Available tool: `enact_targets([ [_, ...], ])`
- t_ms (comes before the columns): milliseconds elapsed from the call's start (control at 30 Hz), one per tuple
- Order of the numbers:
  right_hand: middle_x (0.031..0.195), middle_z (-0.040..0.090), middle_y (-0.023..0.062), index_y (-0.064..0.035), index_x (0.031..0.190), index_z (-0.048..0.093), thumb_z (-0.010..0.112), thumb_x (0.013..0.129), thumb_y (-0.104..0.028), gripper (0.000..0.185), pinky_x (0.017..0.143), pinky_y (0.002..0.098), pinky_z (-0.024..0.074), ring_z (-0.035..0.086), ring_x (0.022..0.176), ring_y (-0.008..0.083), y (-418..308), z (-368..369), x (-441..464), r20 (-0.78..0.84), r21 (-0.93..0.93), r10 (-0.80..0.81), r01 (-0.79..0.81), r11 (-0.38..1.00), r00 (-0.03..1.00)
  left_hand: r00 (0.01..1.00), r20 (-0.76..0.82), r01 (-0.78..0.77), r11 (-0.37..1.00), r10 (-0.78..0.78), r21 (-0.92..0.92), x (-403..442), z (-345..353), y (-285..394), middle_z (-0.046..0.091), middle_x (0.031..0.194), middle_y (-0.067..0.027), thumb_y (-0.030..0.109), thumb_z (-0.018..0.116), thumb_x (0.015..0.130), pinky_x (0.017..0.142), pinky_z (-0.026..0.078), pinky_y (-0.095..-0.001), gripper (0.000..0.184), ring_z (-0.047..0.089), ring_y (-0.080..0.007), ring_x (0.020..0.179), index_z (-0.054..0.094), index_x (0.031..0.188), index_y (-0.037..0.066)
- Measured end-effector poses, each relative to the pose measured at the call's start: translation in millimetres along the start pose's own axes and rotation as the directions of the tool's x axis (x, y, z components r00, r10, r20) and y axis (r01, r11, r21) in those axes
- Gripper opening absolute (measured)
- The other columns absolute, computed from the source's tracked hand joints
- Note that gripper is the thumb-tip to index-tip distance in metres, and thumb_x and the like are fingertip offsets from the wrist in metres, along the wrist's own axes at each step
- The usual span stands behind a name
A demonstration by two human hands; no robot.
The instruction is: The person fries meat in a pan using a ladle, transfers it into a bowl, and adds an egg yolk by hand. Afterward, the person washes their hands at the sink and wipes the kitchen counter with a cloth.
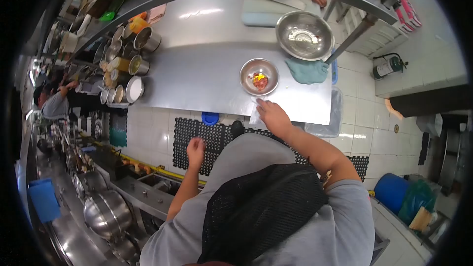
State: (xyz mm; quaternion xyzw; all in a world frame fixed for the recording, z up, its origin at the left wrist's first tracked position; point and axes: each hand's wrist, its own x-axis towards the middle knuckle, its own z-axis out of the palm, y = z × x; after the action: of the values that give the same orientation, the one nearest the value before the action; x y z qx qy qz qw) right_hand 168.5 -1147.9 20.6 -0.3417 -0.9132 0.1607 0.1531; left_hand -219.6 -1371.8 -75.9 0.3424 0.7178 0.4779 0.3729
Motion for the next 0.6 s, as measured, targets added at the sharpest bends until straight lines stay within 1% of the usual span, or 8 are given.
enact_targets([
  [67, 0.129, 0.066, 0.0125, -0.0011, 0.124, 0.072, 0.072, 0.094, -0.011, 0.032, 0.105, 0.0446, 0.0528, 0.063, 0.121, 0.0315, 9, 4, -14, 0.015, -0.017, -0.008, 0.009, 1.000, 1.000, 0.972, -0.089, 0.232, 0.953, -0.218, 0.193, -25, -46, -35, 0.071, 0.083, -0.0062, 0.011, 0.070, 0.105, 0.063, 0.056, -0.0308, 0.013, 0.067, -0.0134, 0.070, 0.069, 0.110, -0.001],
  [133, 0.121, 0.070, 0.0148, -0.0018, 0.110, 0.072, 0.069, 0.093, -0.006, 0.018, 0.099, 0.0463, 0.0558, 0.067, 0.111, 0.0354, 16, -1, -27, 0.005, 0.024, -0.013, 0.012, 1.000, 1.000, 0.886, 0.003, 0.463, 0.885, -0.463, -0.059, -44, -98, -105, 0.069, 0.075, -0.0076, 0.016, 0.072, 0.103, 0.047, 0.051, -0.0336, 0.018, 0.064, -0.0183, 0.053, 0.070, 0.108, -0.002],
  [167, 0.121, 0.070, 0.0148, -0.0018, 0.110, 0.072, 0.069, 0.093, -0.006, 0.018, 0.099, 0.0463, 0.0558, 0.067, 0.111, 0.0354, 23, -2, -30, 0.005, 0.013, -0.003, 0.003, 1.000, 1.000, 0.814, -0.026, 0.581, 0.811, -0.581, 0.068, -55, -110, -111, 0.069, 0.076, -0.0081, 0.016, 0.072, 0.102, 0.048, 0.053, -0.0337, 0.020, 0.066, -0.0192, 0.055, 0.070, 0.108, -0.003],
  [300, 0.105, 0.076, 0.0249, 0.0025, 0.111, 0.074, 0.069, 0.102, -0.017, 0.022, 0.090, 0.0477, 0.0584, 0.073, 0.098, 0.0457, 51, -11, -36, -0.086, 0.470, 0.630, -0.526, 0.709, 0.772, 0.689, -0.040, 0.704, 0.655, -0.724, 0.274, -93, -137, -114, 0.069, 0.077, -0.0080, 0.018, 0.073, 0.102, 0.049, 0.055, -0.0332, 0.023, 0.068, -0.0194, 0.058, 0.070, 0.109, -0.004],
  [367, 0.092, 0.077, 0.0160, 0.0025, 0.115, 0.076, 0.073, 0.102, -0.021, 0.027, 0.081, 0.0410, 0.0575, 0.072, 0.083, 0.0260, 91, -15, -33, -0.001, 0.605, 0.751, -0.598, 0.526, 0.660, 0.698, 0.024, 0.659, 0.654, -0.716, 0.372, -92, -123, -82, 0.069, 0.078, -0.0073, 0.018, 0.073, 0.102, 0.049, 0.055, -0.0324, 0.024, 0.069, -0.0187, 0.059, 0.070, 0.109, -0.004],
  [433, 0.086, 0.074, 0.0059, 0.0010, 0.108, 0.078, 0.075, 0.101, -0.019, 0.022, 0.074, 0.0311, 0.0547, 0.066, 0.081, 0.0138, 107, -36, -16, 0.270, 0.773, 0.809, -0.618, 0.142, 0.523, 0.715, 0.090, 0.608, 0.679, -0.694, 0.411, -81, -110, -58, 0.069, 0.079, -0.0067, 0.019, 0.073, 0.102, 0.050, 0.056, -0.0317, 0.024, 0.069, -0.0180, 0.060, 0.070, 0.109, -0.005],
  [533, 0.093, 0.078, 0.0094, -0.0011, 0.110, 0.079, 0.074, 0.097, -0.017, 0.021, 0.077, 0.0363, 0.0573, 0.070, 0.086, 0.0204, 118, -31, 1, 0.041, 0.717, 0.837, -0.599, 0.355, 0.546, 0.713, 0.213, 0.601, 0.739, -0.668, 0.304, -57, -97, -57, 0.070, 0.080, -0.0057, 0.016, 0.071, 0.104, 0.054, 0.053, -0.0293, 0.022, 0.067, -0.0154, 0.060, 0.071, 0.109, -0.006],
  [600, 0.099, 0.078, 0.0139, -0.0047, 0.110, 0.079, 0.071, 0.095, -0.011, 0.019, 0.082, 0.0439, 0.0590, 0.073, 0.095, 0.0320, 104, -39, 16, -0.288, 0.150, 0.682, -0.671, 0.726, 0.673, 0.741, 0.222, 0.545, 0.760, -0.634, 0.354, -30, -96, -68, 0.071, 0.083, -0.0065, 0.016, 0.070, 0.106, 0.057, 0.052, -0.0310, 0.023, 0.066, -0.0149, 0.064, 0.071, 0.111, -0.006],
])
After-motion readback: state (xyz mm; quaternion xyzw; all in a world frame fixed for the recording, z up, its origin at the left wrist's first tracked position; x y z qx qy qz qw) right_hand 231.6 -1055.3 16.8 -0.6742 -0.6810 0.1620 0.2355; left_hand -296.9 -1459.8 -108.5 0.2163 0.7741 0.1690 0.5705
